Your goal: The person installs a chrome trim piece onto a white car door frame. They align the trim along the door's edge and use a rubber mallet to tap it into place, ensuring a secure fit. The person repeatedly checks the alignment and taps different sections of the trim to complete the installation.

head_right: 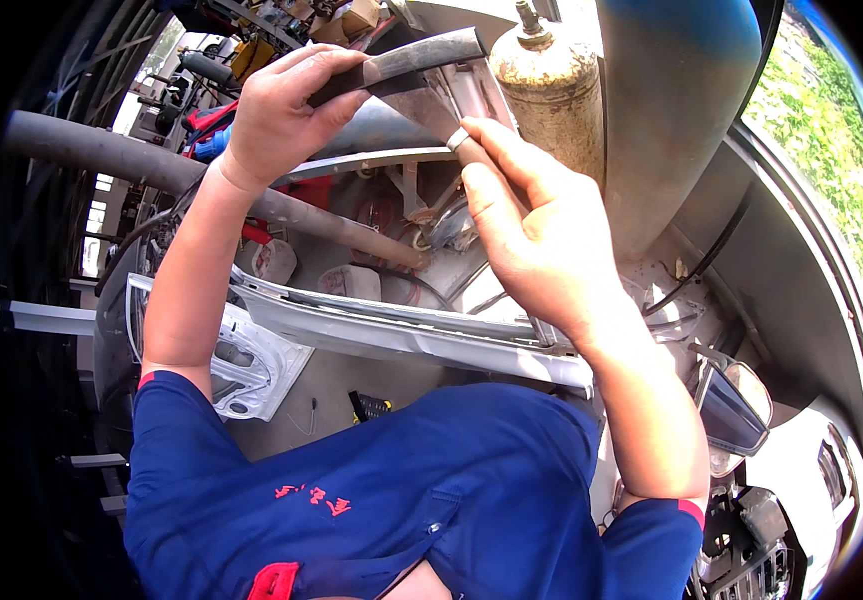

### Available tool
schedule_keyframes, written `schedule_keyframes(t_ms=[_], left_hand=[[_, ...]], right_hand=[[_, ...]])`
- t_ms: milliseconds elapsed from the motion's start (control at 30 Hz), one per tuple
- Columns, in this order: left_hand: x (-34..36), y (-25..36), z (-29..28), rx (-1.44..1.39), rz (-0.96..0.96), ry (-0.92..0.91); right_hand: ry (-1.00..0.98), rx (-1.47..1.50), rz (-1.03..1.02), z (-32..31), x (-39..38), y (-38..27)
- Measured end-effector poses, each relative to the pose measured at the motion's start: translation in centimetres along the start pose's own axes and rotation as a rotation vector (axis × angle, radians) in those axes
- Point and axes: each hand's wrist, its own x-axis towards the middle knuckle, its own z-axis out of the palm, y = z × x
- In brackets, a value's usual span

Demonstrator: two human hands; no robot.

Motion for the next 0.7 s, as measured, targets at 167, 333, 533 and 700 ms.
schedule_keyframes(t_ms=[167,333,533,700], left_hand=[[0.2,-0.2,-0.2,0.003,0.001,-0.012],[-0.2,-0.6,-0.2,-0.046,-0.015,-0.026],[-0.1,-2.3,-0.3,-0.309,-0.095,-0.053],[-0.4,-2.8,0.1,-0.382,-0.182,-0.070]], right_hand=[[-0.091,-0.011,0.022,-0.6,0.5,0.2],[-0.180,0.004,0.114,-2.6,2.6,-1.8],[-0.179,-0.051,0.136,-2.4,3.5,-1.6],[-0.235,-0.069,0.191,-3.2,5.0,-1.8]])
